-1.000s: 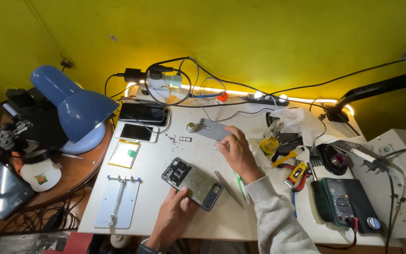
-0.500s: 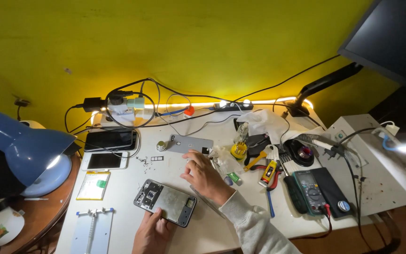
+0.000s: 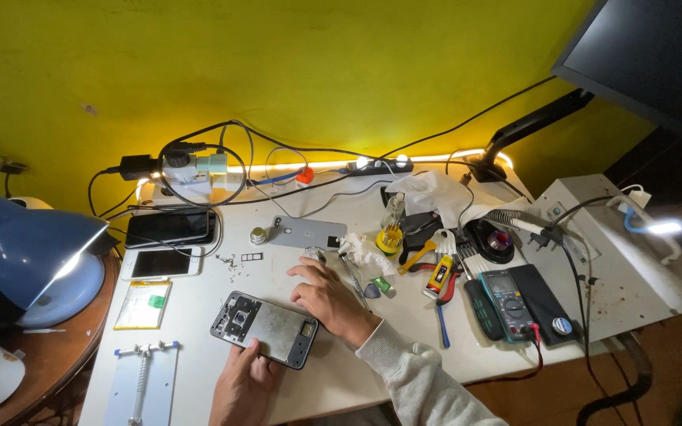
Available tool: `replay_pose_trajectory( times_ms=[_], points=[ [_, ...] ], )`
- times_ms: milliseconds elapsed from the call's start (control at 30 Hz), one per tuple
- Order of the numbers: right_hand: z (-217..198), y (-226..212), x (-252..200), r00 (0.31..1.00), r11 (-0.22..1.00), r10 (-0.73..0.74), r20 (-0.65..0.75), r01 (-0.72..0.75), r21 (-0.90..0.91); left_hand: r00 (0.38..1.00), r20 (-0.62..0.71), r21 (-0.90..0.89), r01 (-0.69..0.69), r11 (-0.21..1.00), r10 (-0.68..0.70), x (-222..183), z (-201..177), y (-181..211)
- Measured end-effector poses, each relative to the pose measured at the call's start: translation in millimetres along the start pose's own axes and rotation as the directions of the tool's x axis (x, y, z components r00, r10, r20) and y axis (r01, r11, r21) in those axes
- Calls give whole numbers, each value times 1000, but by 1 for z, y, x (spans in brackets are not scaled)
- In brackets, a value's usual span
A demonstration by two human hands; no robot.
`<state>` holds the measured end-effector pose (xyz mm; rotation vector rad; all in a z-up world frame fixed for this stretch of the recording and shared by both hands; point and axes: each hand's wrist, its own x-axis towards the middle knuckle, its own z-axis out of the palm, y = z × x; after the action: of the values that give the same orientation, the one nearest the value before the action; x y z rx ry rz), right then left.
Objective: The person is reassembling a smartphone by carefully placing the internal components, such as the motherboard and battery, back into the phone's frame and housing.
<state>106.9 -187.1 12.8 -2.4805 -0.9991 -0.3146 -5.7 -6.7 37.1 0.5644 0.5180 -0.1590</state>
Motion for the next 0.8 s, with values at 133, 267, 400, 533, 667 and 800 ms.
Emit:
replay_pose_trajectory(
  times_ms=[133,267,400,533,667,800],
  points=[
    [-14,-6,-1,999,998,19,-49,-16,61,1000,-10,75,3,997,-2,-5,0,3],
    [-39,-32,-3,968,931,170,-185,-96,351,999,30,40,-31,999,30,-19,14,12],
    [-66,-79,-14,888,687,435,147,-433,583,983,147,137,-131,982,110,-3,-8,2],
    [-39,-89,-32,829,636,540,144,-514,575,990,105,150,-108,983,92,-12,4,11],
    [-26,-84,-36,709,320,692,134,-468,824,950,263,272,-241,932,169,-16,11,20],
    [-12,-74,-45,637,82,767,72,-209,974,947,174,248,-309,918,271,9,10,21]
  ],
)
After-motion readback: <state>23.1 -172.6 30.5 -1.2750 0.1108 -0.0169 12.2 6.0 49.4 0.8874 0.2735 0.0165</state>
